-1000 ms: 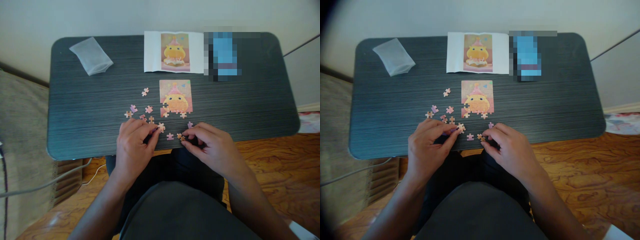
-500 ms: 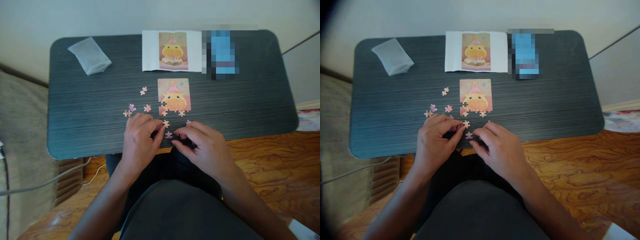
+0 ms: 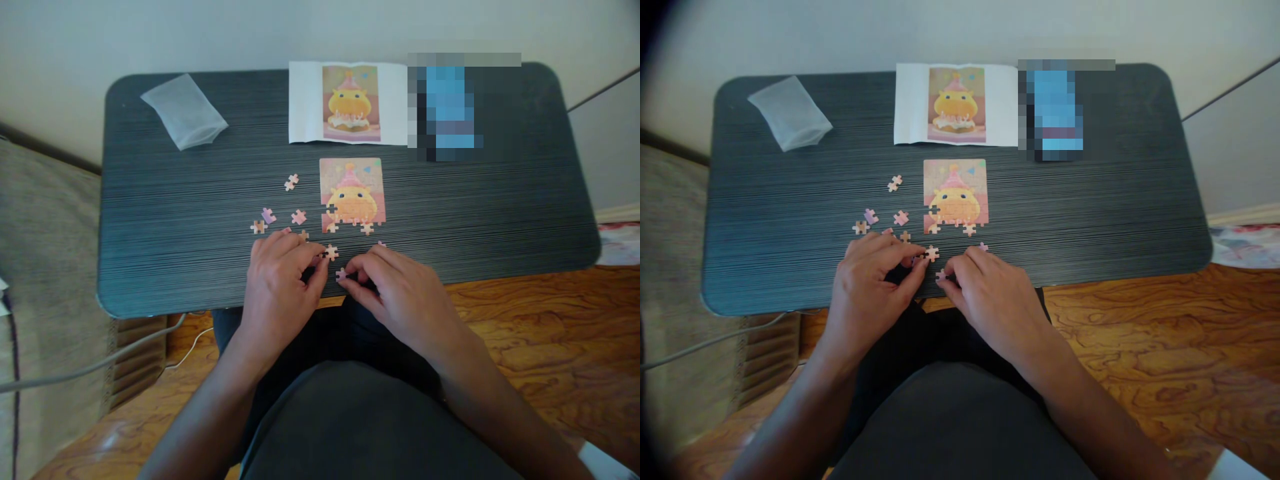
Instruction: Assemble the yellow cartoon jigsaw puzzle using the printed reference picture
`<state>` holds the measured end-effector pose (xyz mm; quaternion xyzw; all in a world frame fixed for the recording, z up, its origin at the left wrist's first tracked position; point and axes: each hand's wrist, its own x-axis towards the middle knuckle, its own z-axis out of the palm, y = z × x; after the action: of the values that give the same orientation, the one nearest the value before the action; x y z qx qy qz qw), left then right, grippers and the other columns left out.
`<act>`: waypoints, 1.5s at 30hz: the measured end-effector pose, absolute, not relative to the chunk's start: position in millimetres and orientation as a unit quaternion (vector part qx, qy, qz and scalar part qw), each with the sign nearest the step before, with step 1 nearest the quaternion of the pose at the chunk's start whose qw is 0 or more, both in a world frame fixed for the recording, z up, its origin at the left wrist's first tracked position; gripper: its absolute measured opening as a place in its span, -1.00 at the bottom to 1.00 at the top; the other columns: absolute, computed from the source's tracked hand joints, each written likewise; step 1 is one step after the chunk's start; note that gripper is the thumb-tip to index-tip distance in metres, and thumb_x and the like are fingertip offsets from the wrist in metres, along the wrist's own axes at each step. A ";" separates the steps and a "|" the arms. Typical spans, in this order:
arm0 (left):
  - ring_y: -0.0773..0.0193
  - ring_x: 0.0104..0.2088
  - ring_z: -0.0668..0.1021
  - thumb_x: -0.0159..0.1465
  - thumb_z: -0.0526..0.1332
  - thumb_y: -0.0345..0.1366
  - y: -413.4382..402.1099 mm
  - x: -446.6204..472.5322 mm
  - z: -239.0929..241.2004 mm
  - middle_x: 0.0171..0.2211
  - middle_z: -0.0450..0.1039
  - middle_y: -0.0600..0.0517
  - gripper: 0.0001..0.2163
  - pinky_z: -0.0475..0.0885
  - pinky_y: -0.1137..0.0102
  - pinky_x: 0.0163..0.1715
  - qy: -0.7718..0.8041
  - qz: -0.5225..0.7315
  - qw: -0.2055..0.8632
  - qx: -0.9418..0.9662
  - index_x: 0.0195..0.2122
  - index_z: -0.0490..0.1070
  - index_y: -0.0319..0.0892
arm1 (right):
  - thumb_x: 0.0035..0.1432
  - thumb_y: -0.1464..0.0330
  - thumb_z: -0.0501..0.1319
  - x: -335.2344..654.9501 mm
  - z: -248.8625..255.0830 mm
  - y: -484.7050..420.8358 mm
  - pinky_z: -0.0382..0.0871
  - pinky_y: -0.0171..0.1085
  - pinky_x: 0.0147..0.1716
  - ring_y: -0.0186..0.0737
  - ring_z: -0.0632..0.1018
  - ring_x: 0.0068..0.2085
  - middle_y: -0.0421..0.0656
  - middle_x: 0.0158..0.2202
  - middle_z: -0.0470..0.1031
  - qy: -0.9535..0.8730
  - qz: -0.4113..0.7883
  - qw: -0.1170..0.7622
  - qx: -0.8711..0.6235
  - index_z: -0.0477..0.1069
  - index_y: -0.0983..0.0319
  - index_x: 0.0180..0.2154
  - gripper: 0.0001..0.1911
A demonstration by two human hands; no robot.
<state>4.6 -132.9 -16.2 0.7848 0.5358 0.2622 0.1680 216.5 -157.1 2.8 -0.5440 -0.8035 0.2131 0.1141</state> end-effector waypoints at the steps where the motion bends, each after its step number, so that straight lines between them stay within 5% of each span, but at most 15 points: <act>1: 0.05 -0.17 0.65 0.44 0.33 -0.37 -133.2 4.3 -16.0 -0.28 0.66 -0.05 -0.90 0.51 0.03 0.08 0.536 0.262 0.168 0.785 -0.18 0.68 -0.16 | 0.46 0.28 0.38 219.1 3.9 -155.3 0.41 -0.18 -0.26 -0.15 0.64 -0.23 -0.12 -0.18 0.65 -0.800 0.220 0.132 -0.542 0.59 0.22 -0.09 -0.87; 7: 0.07 -0.20 0.63 0.43 0.34 -0.37 -132.7 3.0 -12.1 -0.29 0.65 -0.03 -0.90 0.51 0.07 0.03 0.531 0.262 0.173 0.787 -0.19 0.69 -0.15 | 0.43 0.31 0.40 222.1 4.9 -127.8 0.36 -0.23 -0.29 -0.21 0.62 -0.24 -0.14 -0.16 0.65 -0.784 0.223 0.223 -0.535 0.58 0.19 -0.07 -0.89; 11: 0.07 -0.23 0.60 0.43 0.36 -0.38 -128.2 3.1 -10.4 -0.32 0.61 -0.03 -0.90 0.46 0.12 -0.11 0.533 0.268 0.151 0.788 -0.19 0.70 -0.20 | 0.45 0.32 0.38 212.0 -2.4 -109.4 0.38 -0.21 -0.22 -0.17 0.64 -0.17 -0.12 -0.13 0.66 -0.802 0.212 0.208 -0.518 0.58 0.21 -0.07 -0.89; 24: 0.02 -0.14 0.64 0.46 0.34 -0.36 -112.4 3.6 -17.4 -0.21 0.67 -0.08 -0.88 0.49 0.01 0.14 0.531 0.240 0.139 0.801 -0.12 0.71 -0.21 | 0.44 0.32 0.39 208.8 -9.0 -101.8 0.38 -0.20 -0.20 -0.13 0.63 -0.17 -0.12 -0.17 0.65 -0.803 0.213 0.190 -0.523 0.60 0.22 -0.09 -0.90; 45: 0.05 -0.15 0.64 0.49 0.31 -0.36 -112.9 3.0 -15.2 -0.24 0.68 -0.06 -0.84 0.49 0.04 0.08 0.521 0.228 0.133 0.812 -0.25 0.67 -0.17 | 0.46 0.30 0.37 210.2 -10.0 -101.1 0.39 -0.18 -0.18 -0.12 0.64 -0.15 -0.10 -0.14 0.66 -0.810 0.215 0.180 -0.515 0.60 0.22 -0.09 -0.89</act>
<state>3.0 -112.9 -15.2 0.8118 0.5209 0.2278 0.1332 210.2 -101.1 -10.0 -0.5155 -0.8098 0.2148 0.1800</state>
